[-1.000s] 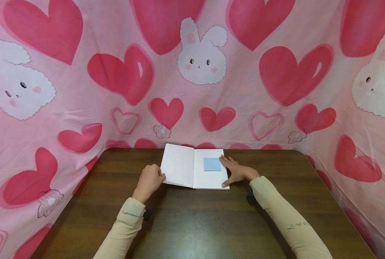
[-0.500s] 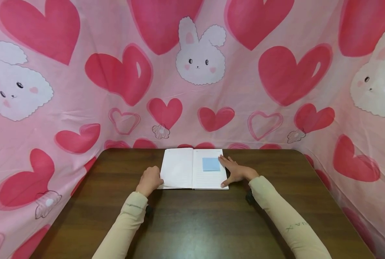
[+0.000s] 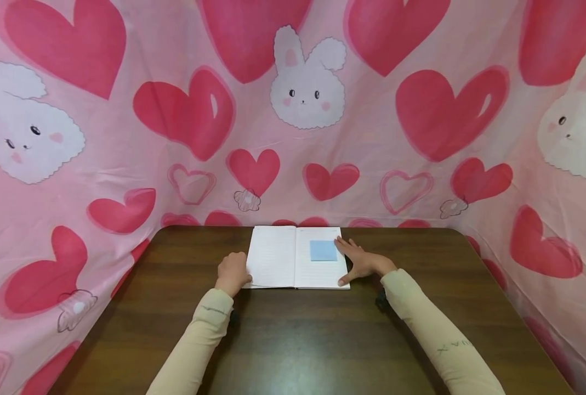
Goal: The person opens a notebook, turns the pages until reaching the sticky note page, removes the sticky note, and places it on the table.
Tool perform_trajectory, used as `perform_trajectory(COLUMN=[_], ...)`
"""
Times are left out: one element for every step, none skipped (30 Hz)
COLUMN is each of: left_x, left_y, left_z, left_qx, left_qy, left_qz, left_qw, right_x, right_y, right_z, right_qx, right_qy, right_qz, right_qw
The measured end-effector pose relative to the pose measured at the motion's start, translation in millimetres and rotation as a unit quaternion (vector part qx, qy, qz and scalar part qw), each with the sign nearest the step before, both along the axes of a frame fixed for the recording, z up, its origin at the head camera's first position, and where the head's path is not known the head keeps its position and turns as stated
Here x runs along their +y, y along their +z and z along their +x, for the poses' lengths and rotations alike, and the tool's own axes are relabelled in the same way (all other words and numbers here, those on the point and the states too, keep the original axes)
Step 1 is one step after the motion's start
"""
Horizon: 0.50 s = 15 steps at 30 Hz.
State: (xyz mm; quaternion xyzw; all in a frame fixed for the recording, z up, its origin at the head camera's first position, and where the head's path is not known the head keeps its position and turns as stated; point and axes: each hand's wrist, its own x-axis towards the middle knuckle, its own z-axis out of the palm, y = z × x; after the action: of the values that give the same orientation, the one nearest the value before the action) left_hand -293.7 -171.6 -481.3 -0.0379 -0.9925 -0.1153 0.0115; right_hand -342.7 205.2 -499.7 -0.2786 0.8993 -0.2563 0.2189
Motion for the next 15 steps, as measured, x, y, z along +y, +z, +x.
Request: perform_trajectory(left_x=[3.6, 7.3, 10.7, 14.4, 18.3, 22.3, 26.2, 29.9, 33.4, 36.9, 40.5, 43.8, 46.8, 49.5, 52.0], left_y=[0.9, 1.7, 2.1, 2.0, 1.7, 1.0, -0.2, -1.5, -3.0, -4.5, -6.1, -7.4, -8.7, -9.9, -11.2], left_z=[-2.0, -3.7, -5.8, -8.0, -10.5, -13.2, -15.7, -18.2, -20.8, -23.5, -26.6, -29.2, -31.9, -34.5, -37.1], left_qx=[0.015, 0.032, 0.045, 0.061, 0.076, 0.092, 0.104, 0.112, 0.116, 0.119, 0.118, 0.111, 0.103, 0.092, 0.082], left_qy=[-0.006, -0.015, -0.024, -0.038, -0.057, -0.078, -0.099, -0.12, -0.141, -0.164, -0.185, -0.203, -0.219, -0.231, -0.239], left_qz=[-0.015, -0.03, -0.039, -0.041, -0.037, -0.03, -0.016, 0.001, 0.021, 0.038, 0.05, 0.054, 0.06, 0.06, 0.055], left_qw=[0.9998, 0.9989, 0.9979, 0.9966, 0.9948, 0.9923, 0.9896, 0.9864, 0.9829, 0.9786, 0.9743, 0.9713, 0.9684, 0.9668, 0.9661], right_x=[0, 1, 1, 1, 1, 2, 2, 2, 2, 2, 1, 1, 1, 1, 1], right_y=[0.3, 0.4, 0.3, 0.1, -0.1, -0.2, -0.7, -1.1, -1.2, -1.3, -1.5, -1.3, -1.1, -0.6, -0.1], right_z=[-0.2, -0.4, -0.7, -0.8, -0.9, -0.7, -0.5, -0.3, 0.0, 0.3, 0.6, 0.9, 1.1, 1.2, 1.3], right_qx=[-0.002, -0.001, 0.002, 0.004, 0.006, 0.008, 0.01, 0.013, 0.011, 0.011, 0.01, 0.009, 0.009, 0.008, 0.007], right_qy=[0.0, 0.003, 0.006, 0.008, 0.009, 0.01, 0.01, 0.012, 0.012, 0.012, 0.013, 0.013, 0.012, 0.012, 0.012], right_qz=[-0.002, -0.004, -0.006, -0.006, -0.004, -0.004, -0.004, -0.002, -0.002, -0.001, -0.005, -0.005, -0.005, -0.004, -0.005], right_qw=[1.0, 1.0, 1.0, 0.9999, 0.9999, 0.9999, 0.9999, 0.9998, 0.9999, 0.9999, 0.9999, 0.9999, 0.9999, 0.9999, 0.9999])
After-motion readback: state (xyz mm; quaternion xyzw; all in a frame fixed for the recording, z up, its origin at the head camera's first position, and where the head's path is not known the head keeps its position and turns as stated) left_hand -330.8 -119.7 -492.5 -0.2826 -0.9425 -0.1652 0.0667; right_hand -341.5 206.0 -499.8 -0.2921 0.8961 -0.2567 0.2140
